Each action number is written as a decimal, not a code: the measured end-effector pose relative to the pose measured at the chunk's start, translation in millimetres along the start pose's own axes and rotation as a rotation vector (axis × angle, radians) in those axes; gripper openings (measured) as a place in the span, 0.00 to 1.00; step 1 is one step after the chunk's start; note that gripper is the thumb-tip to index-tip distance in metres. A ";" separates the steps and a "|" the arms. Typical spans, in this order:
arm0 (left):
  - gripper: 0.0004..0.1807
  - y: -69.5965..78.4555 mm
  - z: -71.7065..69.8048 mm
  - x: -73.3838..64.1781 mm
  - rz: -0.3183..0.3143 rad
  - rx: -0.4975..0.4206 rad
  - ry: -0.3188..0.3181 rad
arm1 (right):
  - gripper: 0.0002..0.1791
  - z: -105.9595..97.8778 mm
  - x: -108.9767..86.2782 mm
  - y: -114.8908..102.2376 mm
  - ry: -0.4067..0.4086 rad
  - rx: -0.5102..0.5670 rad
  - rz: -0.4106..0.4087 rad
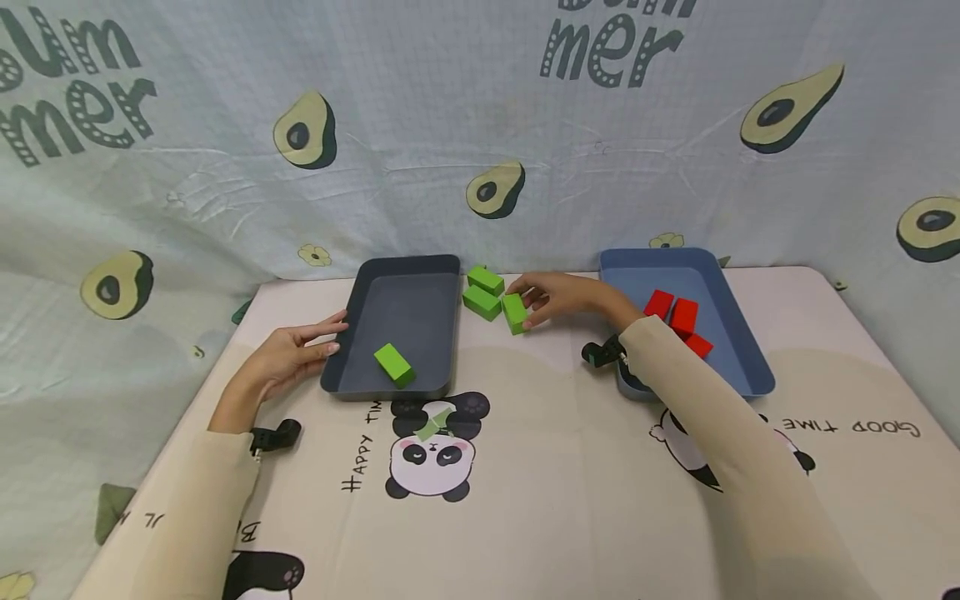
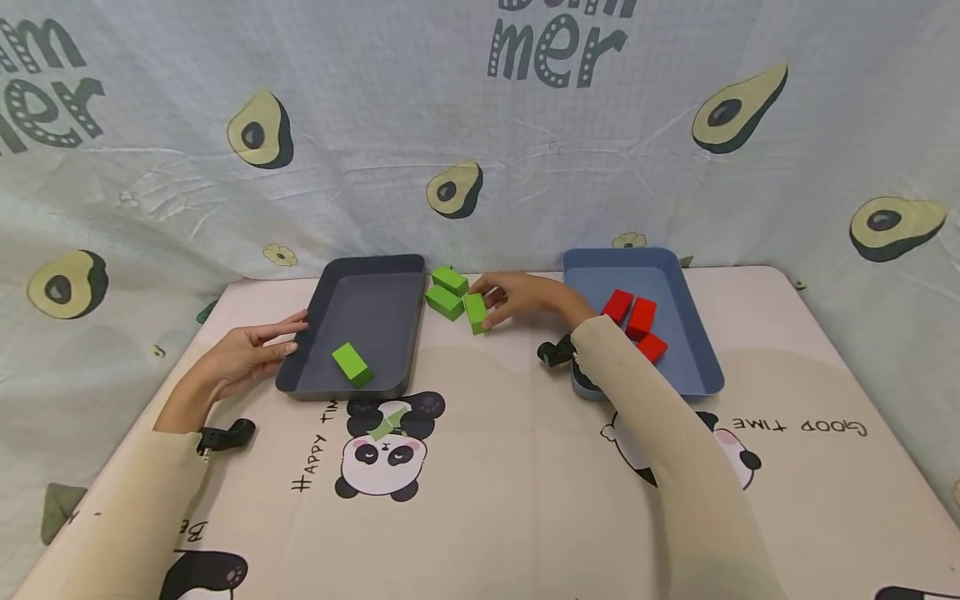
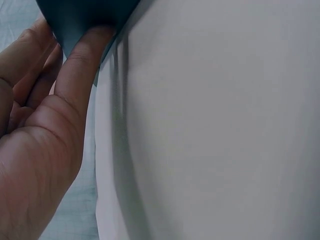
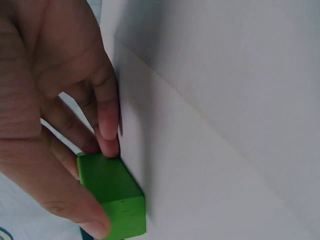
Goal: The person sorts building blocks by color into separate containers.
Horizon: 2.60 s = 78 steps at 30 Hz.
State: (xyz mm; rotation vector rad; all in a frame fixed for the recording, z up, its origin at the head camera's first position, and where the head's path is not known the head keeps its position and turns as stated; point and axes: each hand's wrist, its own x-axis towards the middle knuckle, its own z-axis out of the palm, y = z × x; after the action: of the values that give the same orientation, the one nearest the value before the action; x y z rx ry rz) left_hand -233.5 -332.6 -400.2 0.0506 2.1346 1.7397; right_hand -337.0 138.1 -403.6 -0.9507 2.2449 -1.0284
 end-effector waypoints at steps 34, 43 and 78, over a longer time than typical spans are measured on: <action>0.34 -0.5 1.7 -1.4 0.004 -0.007 0.002 | 0.38 -10.1 -17.8 -28.5 0.108 0.041 -0.138; 0.33 -1.5 1.5 -3.0 0.007 0.032 0.021 | 0.37 -9.2 -24.1 -33.4 0.105 0.046 -0.170; 0.35 -1.2 5.3 -4.5 0.034 0.081 0.025 | 0.34 2.9 -29.1 -39.6 0.199 -0.019 -0.302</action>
State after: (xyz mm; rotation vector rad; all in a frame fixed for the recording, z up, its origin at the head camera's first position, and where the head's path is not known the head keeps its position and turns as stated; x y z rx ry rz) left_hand -227.4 -329.2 -400.9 0.0873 2.2336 1.6807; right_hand -301.2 140.1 -370.0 -1.2740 2.3192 -1.2839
